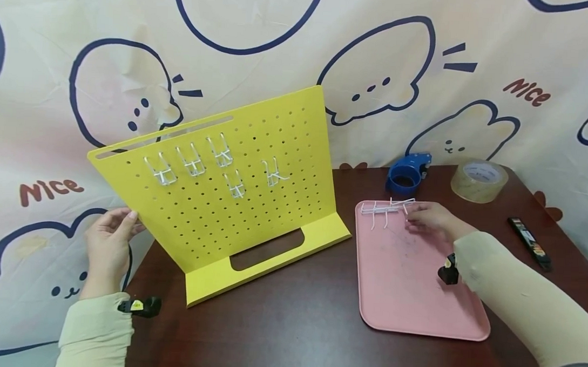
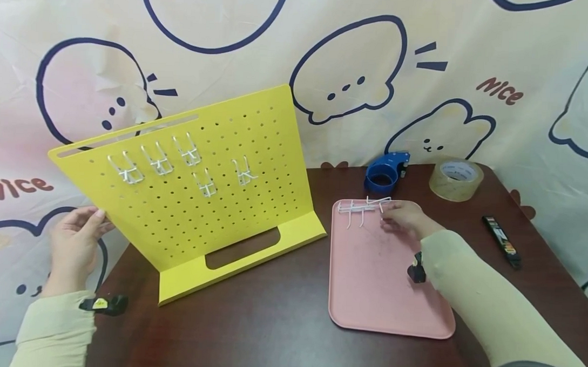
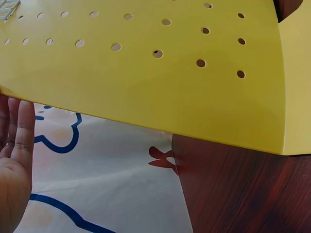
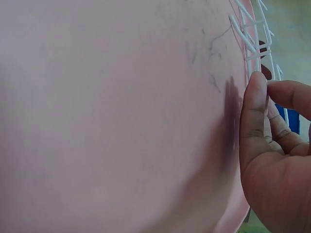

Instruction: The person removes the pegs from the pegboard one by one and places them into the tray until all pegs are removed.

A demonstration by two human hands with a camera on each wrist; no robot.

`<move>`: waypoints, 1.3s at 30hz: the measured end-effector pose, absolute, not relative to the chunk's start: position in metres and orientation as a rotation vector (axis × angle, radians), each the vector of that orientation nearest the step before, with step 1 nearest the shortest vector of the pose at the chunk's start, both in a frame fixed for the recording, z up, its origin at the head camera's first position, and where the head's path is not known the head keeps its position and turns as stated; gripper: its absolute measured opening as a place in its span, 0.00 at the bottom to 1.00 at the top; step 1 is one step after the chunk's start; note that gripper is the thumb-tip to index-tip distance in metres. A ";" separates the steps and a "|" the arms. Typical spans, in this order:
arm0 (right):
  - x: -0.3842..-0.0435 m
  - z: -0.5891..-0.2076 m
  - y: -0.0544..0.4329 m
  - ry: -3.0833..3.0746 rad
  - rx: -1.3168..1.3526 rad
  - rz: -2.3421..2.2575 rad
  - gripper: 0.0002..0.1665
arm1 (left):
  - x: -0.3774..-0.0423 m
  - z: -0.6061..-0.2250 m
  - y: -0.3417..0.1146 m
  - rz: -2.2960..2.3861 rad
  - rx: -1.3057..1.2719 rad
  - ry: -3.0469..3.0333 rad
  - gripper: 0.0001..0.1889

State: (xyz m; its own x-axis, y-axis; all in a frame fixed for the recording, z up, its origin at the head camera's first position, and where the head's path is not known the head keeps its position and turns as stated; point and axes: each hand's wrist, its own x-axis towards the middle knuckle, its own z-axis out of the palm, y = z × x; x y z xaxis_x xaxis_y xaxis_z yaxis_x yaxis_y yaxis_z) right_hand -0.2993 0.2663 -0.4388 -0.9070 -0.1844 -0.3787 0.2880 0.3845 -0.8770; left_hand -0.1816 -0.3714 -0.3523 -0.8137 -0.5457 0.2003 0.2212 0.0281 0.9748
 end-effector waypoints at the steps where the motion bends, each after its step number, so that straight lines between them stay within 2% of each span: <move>1: -0.299 -0.439 0.265 2.227 0.091 -1.549 0.24 | -0.182 -0.352 -0.371 -1.841 0.322 -1.767 0.05; 11: -0.300 -0.440 0.255 2.117 0.184 -1.652 0.21 | -0.180 -0.351 -0.368 -1.841 0.304 -1.753 0.04; 20: -0.298 -0.440 0.251 2.181 0.084 -1.541 0.12 | -0.182 -0.350 -0.368 -1.823 0.304 -1.772 0.04; 39: -0.296 -0.436 0.247 2.388 0.047 -1.294 0.18 | -0.182 -0.352 -0.367 -1.827 0.304 -1.753 0.04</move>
